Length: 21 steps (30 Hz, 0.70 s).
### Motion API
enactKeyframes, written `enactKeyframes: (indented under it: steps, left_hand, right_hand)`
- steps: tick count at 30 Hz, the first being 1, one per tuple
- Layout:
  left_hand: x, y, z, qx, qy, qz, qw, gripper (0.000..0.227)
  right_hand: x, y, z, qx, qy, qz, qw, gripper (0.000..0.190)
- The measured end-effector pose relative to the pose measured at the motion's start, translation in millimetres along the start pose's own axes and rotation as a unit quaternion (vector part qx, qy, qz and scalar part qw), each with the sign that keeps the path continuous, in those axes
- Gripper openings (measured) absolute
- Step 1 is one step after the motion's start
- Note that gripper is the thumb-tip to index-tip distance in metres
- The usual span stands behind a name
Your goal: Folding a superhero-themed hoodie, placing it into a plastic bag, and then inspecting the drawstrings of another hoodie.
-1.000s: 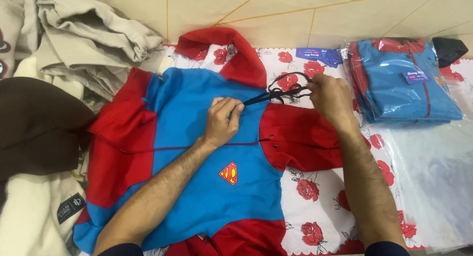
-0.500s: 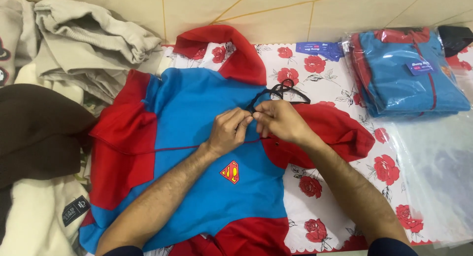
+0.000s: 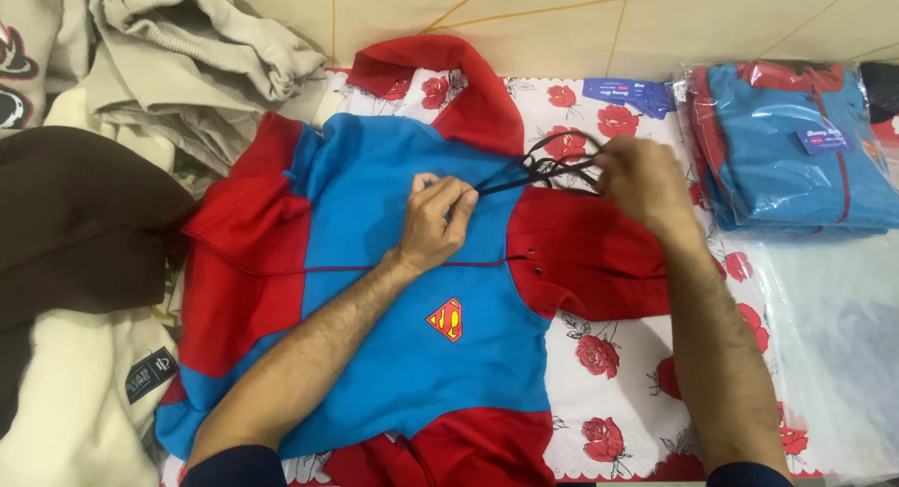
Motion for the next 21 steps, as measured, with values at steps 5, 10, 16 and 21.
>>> enactKeyframes:
  steps: [5, 10, 16, 21]
  left_hand:
    - [6, 1, -7, 0.0, 0.015, -0.001, 1.0, 0.026]
    - [11, 10, -13, 0.005, 0.025, 0.01, 1.0, 0.025]
    - [9, 10, -19, 0.032, 0.02, 0.046, 0.998, 0.025]
    - [3, 6, -23, 0.028, 0.011, 0.047, 0.998, 0.025]
  right_hand:
    - [4, -11, -27, 0.048, -0.024, -0.039, 0.998, 0.015]
    - [14, 14, 28, -0.021, -0.227, 0.037, 0.973, 0.022]
    - [62, 43, 73, -0.063, -0.428, 0.186, 0.882, 0.031]
    - [55, 53, 92, -0.083, -0.326, 0.197, 0.921, 0.016]
Point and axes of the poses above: each hand's wrist, its own y-axis away from the middle knuckle, its own x-axis out of the palm, z = x × y, the point moved 3 cm from there along -y, towards the middle knuckle, and after that the axes turned 12 degrees about -y, right-handed, at the moved point
